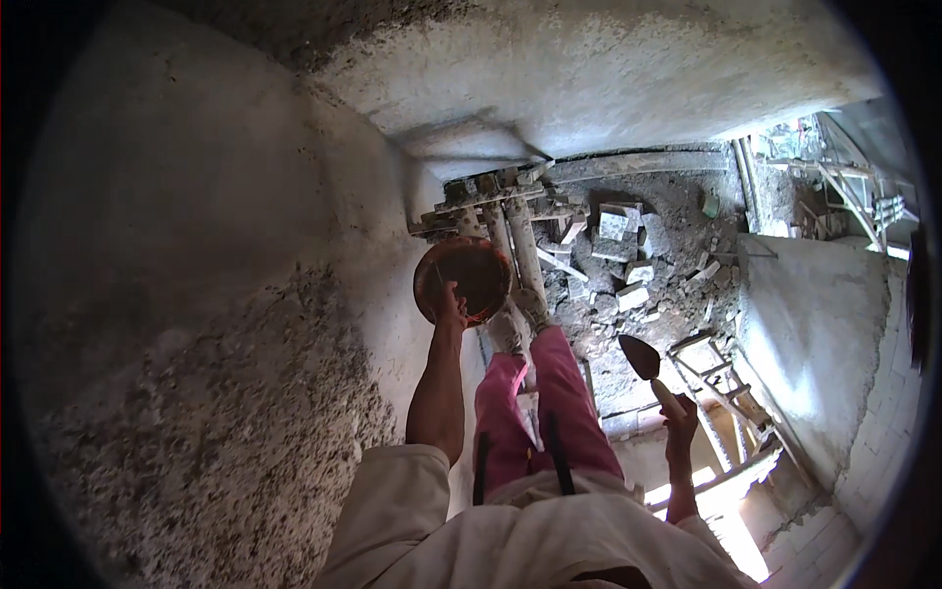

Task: The person applies plaster onto a wall and ceiling using a trowel from a bucket, then pours water into another container and mixes mortar with the trowel.

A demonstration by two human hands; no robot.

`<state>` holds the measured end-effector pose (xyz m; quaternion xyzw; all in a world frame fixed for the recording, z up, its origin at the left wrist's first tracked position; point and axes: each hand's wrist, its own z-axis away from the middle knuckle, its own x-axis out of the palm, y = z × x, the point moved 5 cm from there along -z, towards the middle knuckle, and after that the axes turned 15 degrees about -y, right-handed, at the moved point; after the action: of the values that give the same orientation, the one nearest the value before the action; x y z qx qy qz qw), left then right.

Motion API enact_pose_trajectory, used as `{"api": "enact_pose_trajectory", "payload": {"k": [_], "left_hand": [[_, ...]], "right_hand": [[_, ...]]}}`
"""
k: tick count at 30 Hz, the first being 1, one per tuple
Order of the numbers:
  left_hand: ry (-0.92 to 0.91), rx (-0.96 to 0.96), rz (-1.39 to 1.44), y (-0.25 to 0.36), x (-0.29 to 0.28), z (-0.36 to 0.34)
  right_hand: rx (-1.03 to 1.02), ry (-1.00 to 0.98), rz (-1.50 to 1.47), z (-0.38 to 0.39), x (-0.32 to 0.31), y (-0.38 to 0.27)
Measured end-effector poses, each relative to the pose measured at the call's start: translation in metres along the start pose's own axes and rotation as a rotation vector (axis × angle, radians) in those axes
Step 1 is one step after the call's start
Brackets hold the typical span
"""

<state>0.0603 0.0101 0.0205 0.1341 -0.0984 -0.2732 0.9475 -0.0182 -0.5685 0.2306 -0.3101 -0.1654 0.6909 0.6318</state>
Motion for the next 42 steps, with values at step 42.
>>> {"api": "enact_pose_trajectory", "payload": {"k": [42], "left_hand": [[0.354,0.802,-0.404,-0.036,-0.012,-0.375]], "right_hand": [[-1.109,-0.601,-0.117,-0.441,0.489,0.020]]}}
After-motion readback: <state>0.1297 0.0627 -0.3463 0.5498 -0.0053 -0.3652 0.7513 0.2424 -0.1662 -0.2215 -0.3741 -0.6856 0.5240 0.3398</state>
